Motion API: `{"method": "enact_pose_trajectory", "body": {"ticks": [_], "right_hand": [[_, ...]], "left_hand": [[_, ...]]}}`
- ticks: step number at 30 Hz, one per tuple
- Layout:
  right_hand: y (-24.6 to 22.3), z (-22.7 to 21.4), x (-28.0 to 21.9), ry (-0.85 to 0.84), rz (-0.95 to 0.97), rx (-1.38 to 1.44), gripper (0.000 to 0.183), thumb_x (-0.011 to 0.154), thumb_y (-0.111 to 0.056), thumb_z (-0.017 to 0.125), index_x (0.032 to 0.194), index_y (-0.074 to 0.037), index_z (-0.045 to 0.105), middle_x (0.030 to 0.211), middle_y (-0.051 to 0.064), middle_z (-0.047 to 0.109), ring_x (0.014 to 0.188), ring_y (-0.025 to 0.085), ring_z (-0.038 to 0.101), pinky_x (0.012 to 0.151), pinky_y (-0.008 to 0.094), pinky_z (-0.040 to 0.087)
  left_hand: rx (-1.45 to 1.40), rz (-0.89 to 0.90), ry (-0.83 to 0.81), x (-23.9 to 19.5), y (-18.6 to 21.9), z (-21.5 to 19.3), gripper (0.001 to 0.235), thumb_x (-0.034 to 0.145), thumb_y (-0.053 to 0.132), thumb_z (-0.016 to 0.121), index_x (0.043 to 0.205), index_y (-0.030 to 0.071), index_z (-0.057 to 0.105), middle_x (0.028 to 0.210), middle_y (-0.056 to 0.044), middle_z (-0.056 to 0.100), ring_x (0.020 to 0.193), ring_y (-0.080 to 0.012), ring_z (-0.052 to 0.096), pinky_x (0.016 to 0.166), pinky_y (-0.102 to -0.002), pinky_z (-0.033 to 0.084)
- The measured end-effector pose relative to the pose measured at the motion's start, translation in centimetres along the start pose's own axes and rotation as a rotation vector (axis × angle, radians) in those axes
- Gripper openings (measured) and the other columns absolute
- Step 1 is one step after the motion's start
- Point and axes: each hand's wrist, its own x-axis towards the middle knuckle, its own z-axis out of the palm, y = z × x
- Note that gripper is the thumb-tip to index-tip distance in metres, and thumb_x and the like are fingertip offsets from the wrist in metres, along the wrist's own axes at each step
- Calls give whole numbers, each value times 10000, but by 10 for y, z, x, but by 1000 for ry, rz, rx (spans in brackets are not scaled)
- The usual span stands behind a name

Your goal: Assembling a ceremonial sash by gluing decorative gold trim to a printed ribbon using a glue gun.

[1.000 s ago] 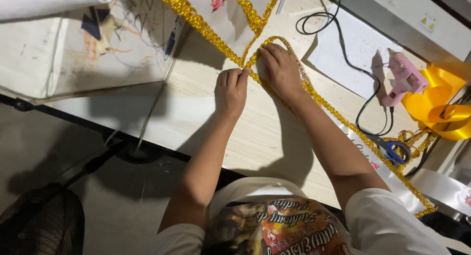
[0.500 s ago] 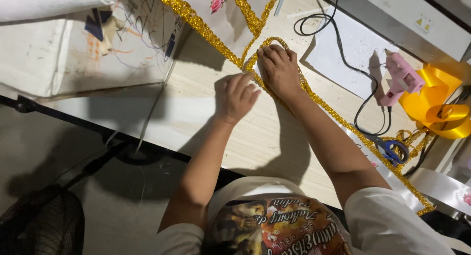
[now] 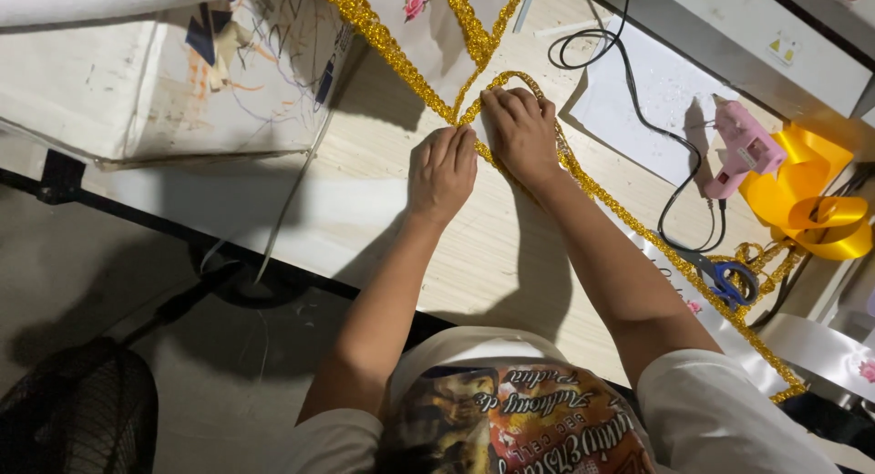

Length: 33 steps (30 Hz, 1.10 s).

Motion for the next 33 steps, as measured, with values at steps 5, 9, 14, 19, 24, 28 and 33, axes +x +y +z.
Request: {"method": "enact_pose_trajectory", "body": {"ticks": [5,9,14,19,24,28,33], "right_hand": [[2,2,-2,6,41,109,451,993,-136,725,1431,-109,621,1422,53,617,1342,234,532,1009,441,357],[1,-1,0,-26,28,92,421,952,-160,739,1364,-206,662,1388,63,611,1315,263,523,1003,476,352],[0,-2,1,18,29,84,394,979,-175,748,1363,-219,669,1377,52,613,1302,264,516,1019,483,347],[9,-3,0,-26,88,224,432,877,-111,751,1296,-190,681,1336,47,629,1278,269,527,1017,484,343],[5,-17,11,15,71,291,392,926,-42,711,1312,-80,656,1356,71,640,1271,266,556,1036,444,356],[-3,-23,16,45,56,245,337,946,-73,716,1280,-80,673,1327,64,656,1211,282,561,993,437,364],[-3,-29,23,43,170,332,147,1003,-87,709,1143,-129,697,1278,19,687,1255,244,587,1027,412,371]], "left_hand": [[-30,-54,5,6,1,-4,234,1031,142,687,1238,35,656,1177,-83,727,1190,-214,618,1033,-381,491],[-22,-78,8,6,2,-4,296,986,146,702,1258,37,653,1124,-80,725,1155,-225,623,1016,-399,485],[7,-97,40,8,3,-7,318,975,151,725,1273,68,652,1097,-34,727,1110,-209,622,1004,-398,465],[49,-73,70,9,1,-7,306,990,151,747,1274,82,659,1093,-21,727,1078,-180,617,982,-375,456],[62,-85,72,12,2,-10,257,1001,162,743,1235,92,664,1069,-4,728,1066,-172,623,983,-369,453],[54,-99,39,6,0,-8,255,977,167,720,1217,98,671,1077,-3,738,1067,-183,616,982,-377,444],[15,-90,20,1,-3,1,185,996,165,722,1172,115,694,1127,23,717,1117,-171,602,991,-383,441]]}}
